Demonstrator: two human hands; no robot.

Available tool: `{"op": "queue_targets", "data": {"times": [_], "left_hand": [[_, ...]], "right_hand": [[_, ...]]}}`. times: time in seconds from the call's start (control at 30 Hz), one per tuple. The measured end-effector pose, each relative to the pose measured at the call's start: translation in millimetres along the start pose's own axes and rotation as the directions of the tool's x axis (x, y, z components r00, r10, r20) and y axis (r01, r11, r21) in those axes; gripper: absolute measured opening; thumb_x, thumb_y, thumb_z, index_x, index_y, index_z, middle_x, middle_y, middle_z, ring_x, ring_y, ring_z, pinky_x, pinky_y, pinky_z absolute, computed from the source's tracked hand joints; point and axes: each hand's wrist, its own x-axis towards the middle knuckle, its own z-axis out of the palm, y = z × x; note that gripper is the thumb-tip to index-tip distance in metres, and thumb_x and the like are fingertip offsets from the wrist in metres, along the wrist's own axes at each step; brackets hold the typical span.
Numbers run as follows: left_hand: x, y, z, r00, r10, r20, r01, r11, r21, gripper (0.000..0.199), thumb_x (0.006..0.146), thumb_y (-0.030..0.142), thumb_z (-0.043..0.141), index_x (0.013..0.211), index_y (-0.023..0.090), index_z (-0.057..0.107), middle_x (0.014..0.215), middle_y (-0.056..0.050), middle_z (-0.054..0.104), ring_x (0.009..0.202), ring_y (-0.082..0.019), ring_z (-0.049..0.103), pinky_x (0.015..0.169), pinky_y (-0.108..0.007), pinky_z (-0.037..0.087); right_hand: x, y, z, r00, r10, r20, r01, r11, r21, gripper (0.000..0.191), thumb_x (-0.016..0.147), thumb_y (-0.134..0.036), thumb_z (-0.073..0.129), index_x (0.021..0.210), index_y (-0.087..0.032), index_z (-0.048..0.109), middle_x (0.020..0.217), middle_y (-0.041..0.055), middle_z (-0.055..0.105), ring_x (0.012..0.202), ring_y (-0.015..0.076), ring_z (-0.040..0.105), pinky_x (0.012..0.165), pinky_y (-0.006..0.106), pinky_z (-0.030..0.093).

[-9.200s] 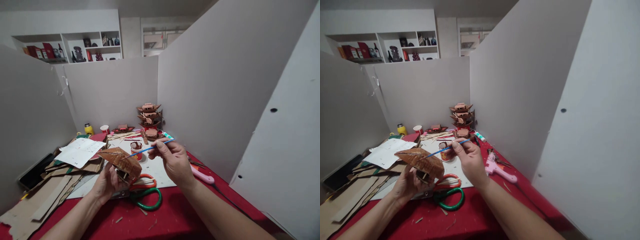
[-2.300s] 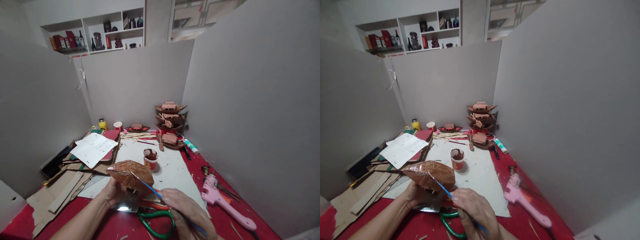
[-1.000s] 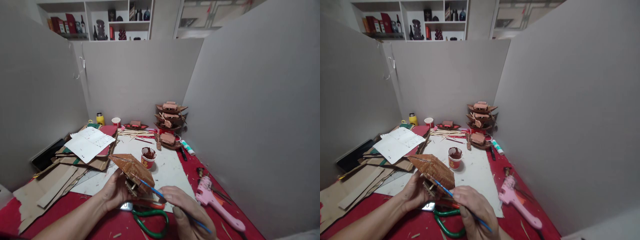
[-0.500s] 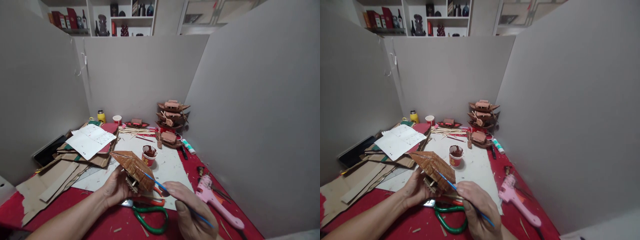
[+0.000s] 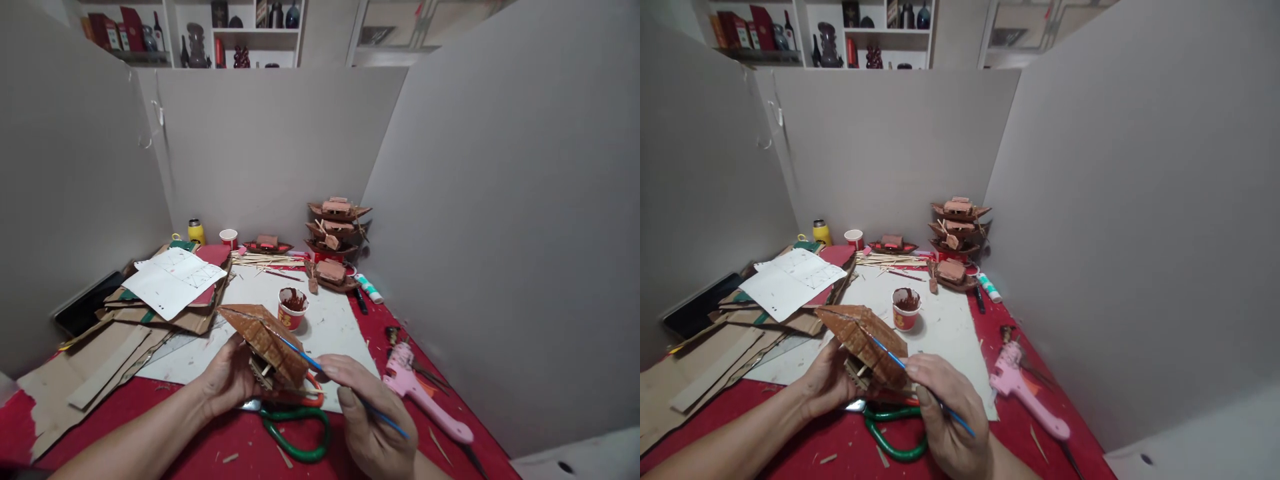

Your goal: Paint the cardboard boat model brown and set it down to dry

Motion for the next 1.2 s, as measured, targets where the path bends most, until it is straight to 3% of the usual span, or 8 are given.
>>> {"op": "queue_targets", "data": {"times": [0.2, 0.4, 0.57, 0.77, 0.97, 1.2], "left_hand": [[1, 1, -1.7, 0.998, 0.033, -0.046, -0.034, 0.999, -0.030, 0.059, 0.072, 0.061, 0.073, 0.103, 0.013, 0.064, 0.093, -0.013, 0.075, 0.080, -0.029, 0.070, 0.074, -0.041, 0.052], [2, 0, -2.6, 0.999, 0.014, -0.046, -0.016, 0.999, -0.050, 0.055, 0.076, 0.056, 0.072, 0.105, 0.011, 0.063, 0.094, -0.015, 0.075, 0.079, -0.028, 0.071, 0.075, -0.041, 0.052], [3, 1, -6.2, 0.998, 0.039, -0.047, -0.042, 0.997, -0.060, 0.055, 0.076, 0.059, 0.070, 0.104, 0.013, 0.064, 0.091, -0.013, 0.075, 0.080, -0.029, 0.071, 0.076, -0.042, 0.052], [0, -2, -2.1, 0.998, 0.000, -0.062, -0.004, 0.998, -0.056, 0.053, 0.077, 0.054, 0.070, 0.109, 0.013, 0.064, 0.096, -0.013, 0.074, 0.091, -0.031, 0.069, 0.082, -0.045, 0.051], [0, 0, -3.9, 0.993, 0.056, -0.101, -0.068, 0.991, -0.119, 0.045, 0.076, 0.047, 0.073, 0.105, 0.014, 0.065, 0.091, -0.011, 0.075, 0.088, -0.029, 0.069, 0.083, -0.043, 0.051], [1, 0, -6.4, 0.996, 0.048, -0.071, -0.057, 0.991, -0.121, 0.050, 0.074, 0.051, 0.074, 0.105, 0.012, 0.066, 0.090, -0.011, 0.075, 0.085, -0.028, 0.069, 0.080, -0.041, 0.051]], "right_hand": [[-2, -2, 2, 0.992, 0.083, -0.097, -0.086, 0.996, -0.027, 0.032, 0.093, -0.008, 0.054, 0.119, -0.021, 0.066, 0.106, 0.0092, 0.076, 0.097, 0.0227, 0.074, 0.084, 0.041, 0.064], [6, -9, 2, 1.000, 0.006, 0.000, -0.006, 1.000, -0.007, 0.028, 0.096, -0.014, 0.052, 0.120, -0.021, 0.065, 0.102, 0.0098, 0.077, 0.096, 0.0235, 0.074, 0.084, 0.041, 0.064], [4, -5, 4, 0.991, 0.093, -0.097, -0.095, 0.995, -0.021, 0.030, 0.093, -0.008, 0.053, 0.117, -0.021, 0.066, 0.103, 0.0091, 0.076, 0.097, 0.0227, 0.073, 0.084, 0.040, 0.064], [6, -7, 4, 1.000, 0.003, -0.014, -0.004, 1.000, -0.002, 0.034, 0.093, -0.007, 0.053, 0.124, -0.019, 0.063, 0.107, 0.0090, 0.075, 0.102, 0.0210, 0.072, 0.091, 0.038, 0.061], [3, -6, 3, 0.993, 0.068, -0.097, -0.076, 0.994, -0.081, 0.028, 0.093, -0.009, 0.054, 0.115, -0.020, 0.067, 0.102, 0.0090, 0.076, 0.095, 0.0221, 0.073, 0.085, 0.038, 0.064], [9, -14, 1, 0.997, -0.074, 0.030, 0.076, 0.996, -0.045, 0.031, 0.096, -0.013, 0.051, 0.124, -0.019, 0.064, 0.102, 0.0108, 0.077, 0.096, 0.0247, 0.075, 0.083, 0.041, 0.065]]}}
